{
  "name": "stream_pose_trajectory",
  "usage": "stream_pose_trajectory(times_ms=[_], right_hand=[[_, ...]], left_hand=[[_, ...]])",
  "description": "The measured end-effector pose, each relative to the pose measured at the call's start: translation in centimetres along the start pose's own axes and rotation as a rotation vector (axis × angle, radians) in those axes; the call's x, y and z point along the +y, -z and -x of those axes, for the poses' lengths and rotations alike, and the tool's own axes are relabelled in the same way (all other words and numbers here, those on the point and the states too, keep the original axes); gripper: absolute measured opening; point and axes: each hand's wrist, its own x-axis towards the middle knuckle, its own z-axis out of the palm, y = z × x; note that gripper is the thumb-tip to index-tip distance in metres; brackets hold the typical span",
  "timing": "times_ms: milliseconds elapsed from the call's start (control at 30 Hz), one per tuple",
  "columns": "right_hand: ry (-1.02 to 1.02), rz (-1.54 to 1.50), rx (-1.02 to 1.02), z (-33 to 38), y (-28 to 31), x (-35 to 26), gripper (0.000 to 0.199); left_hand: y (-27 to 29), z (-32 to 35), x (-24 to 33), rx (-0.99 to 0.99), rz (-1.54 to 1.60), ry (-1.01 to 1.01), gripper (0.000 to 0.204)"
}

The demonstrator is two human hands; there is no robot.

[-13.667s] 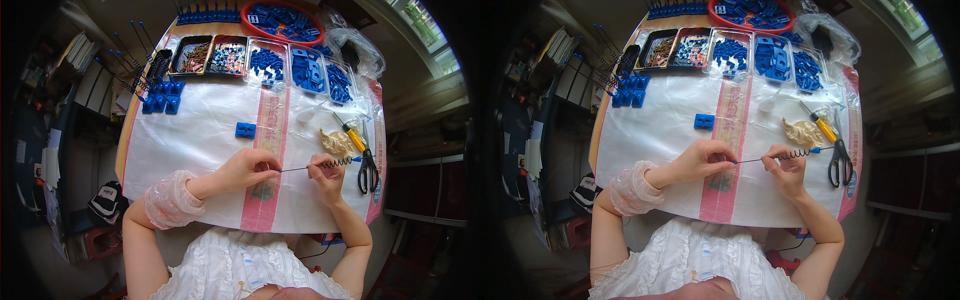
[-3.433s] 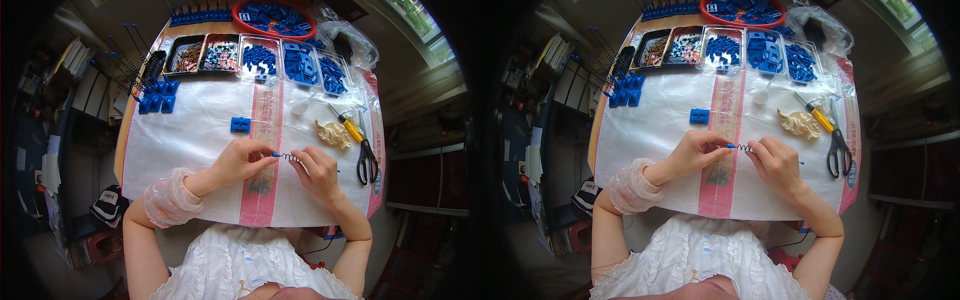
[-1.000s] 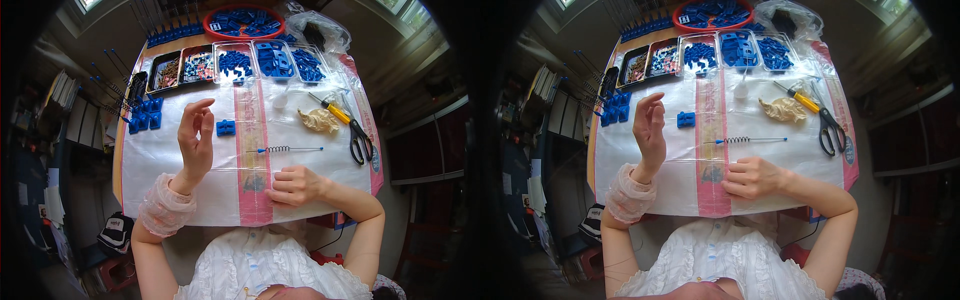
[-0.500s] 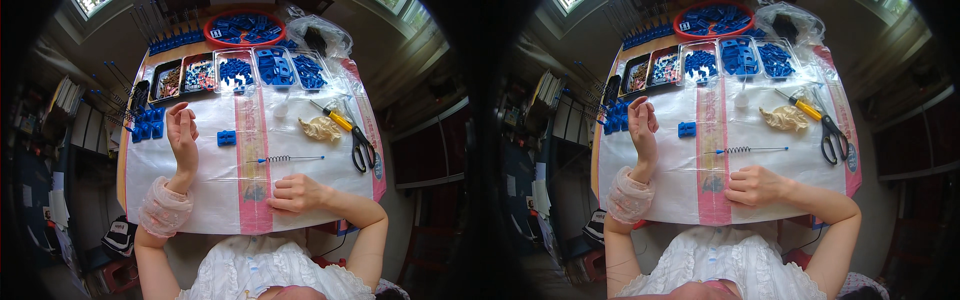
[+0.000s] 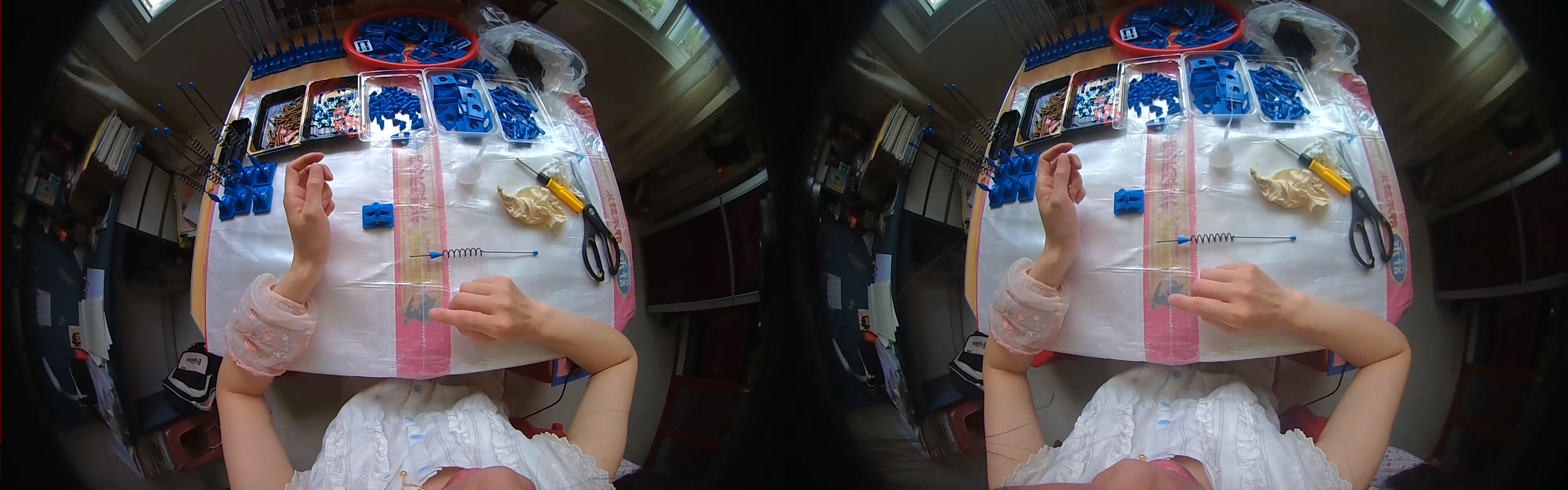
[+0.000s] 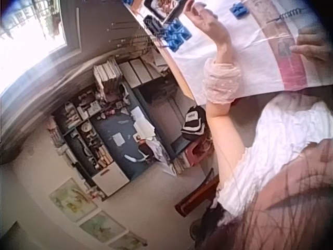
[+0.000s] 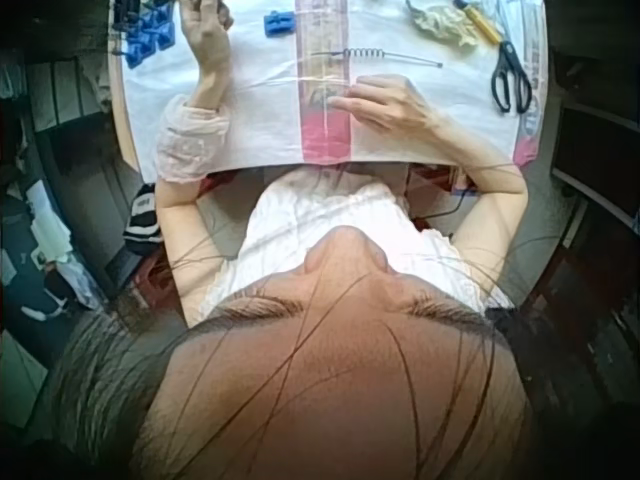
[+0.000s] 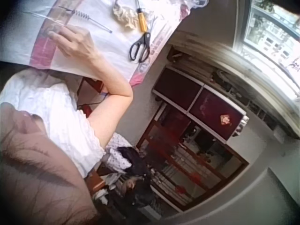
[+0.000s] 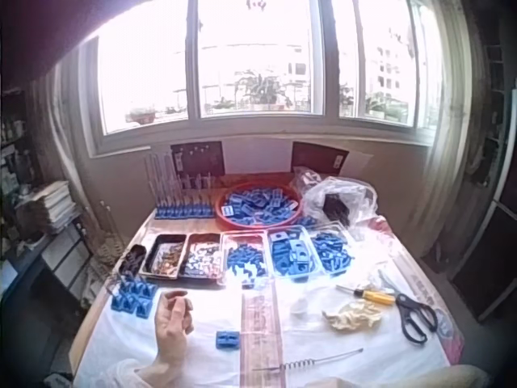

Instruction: Assembling small electrical or hardware components using tools and multiple small parts.

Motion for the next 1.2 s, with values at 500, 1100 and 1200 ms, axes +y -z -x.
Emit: stream_pose_trajectory(times_ms=[500, 1100, 1200], right_hand=[[-0.156, -0.056, 0.309, 0.5, -1.2, 0.7, 0.044], [-0.239, -0.057, 0.348, 0.1, 0.1, 1.3, 0.038], [-0.253, -0.056, 0.365, -0.1, 0.5, 1.3, 0.037]], left_hand=[[-0.4, -0.3, 0.0, 0.001, 0.019, -0.016, 0.023], [-0.4, 0.1, 0.2, -0.072, 0.007, 0.028, 0.024], [-0.5, 0.1, 0.5, -0.075, 0.006, 0.039, 0.022]])
